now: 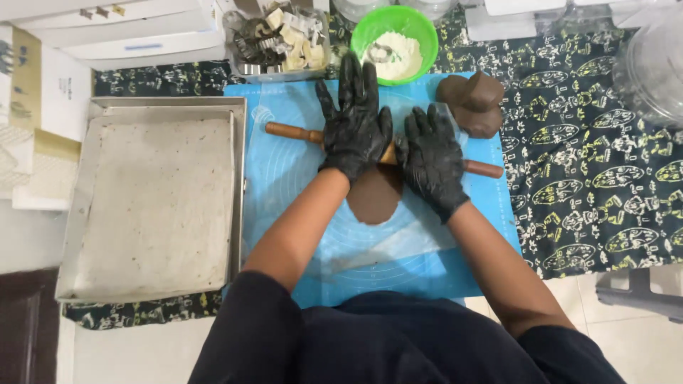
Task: Flattening and rolling out brown dough on a silicone mat using a rolling pin
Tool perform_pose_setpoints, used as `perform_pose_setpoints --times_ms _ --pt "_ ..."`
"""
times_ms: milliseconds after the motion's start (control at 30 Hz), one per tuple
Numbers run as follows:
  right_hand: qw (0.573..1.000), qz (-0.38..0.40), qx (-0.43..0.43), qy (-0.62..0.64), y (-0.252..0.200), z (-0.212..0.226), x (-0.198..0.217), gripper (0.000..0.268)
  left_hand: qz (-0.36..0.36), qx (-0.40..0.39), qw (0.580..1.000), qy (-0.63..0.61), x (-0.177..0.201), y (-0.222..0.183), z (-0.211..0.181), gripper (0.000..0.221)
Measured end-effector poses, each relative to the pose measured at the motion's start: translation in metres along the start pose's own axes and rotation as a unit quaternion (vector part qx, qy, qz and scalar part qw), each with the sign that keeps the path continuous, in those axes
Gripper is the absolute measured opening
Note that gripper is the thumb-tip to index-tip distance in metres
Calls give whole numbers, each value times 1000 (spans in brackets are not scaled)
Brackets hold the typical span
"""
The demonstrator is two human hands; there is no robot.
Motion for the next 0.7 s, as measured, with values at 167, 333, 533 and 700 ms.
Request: perform_pose_setpoints --times_ms 167,333,533,700 --pt "919 -89 366 -115 -60 22 6 66 67 -166 970 -165 -11 -49 17 64" --pt "974 -42 178 -137 -93 51 13 58 13 -172 966 -191 39 -89 45 61" --pt "965 18 225 -135 -121 43 34 30 38 -198 968 -152 84 -134 73 67" --pt "985 41 164 -41 -107 35 38 32 72 -181 941 -276 91 -129 85 47"
Point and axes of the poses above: each hand's wrist, its own y-axis towards the middle knuckle, its own x-axis out of the back of the hand, z = x × y, the point moved 6 cm from there along y, towards the middle knuckle, and after that the axes turned 13 degrees about y, right-handed, at the moved point
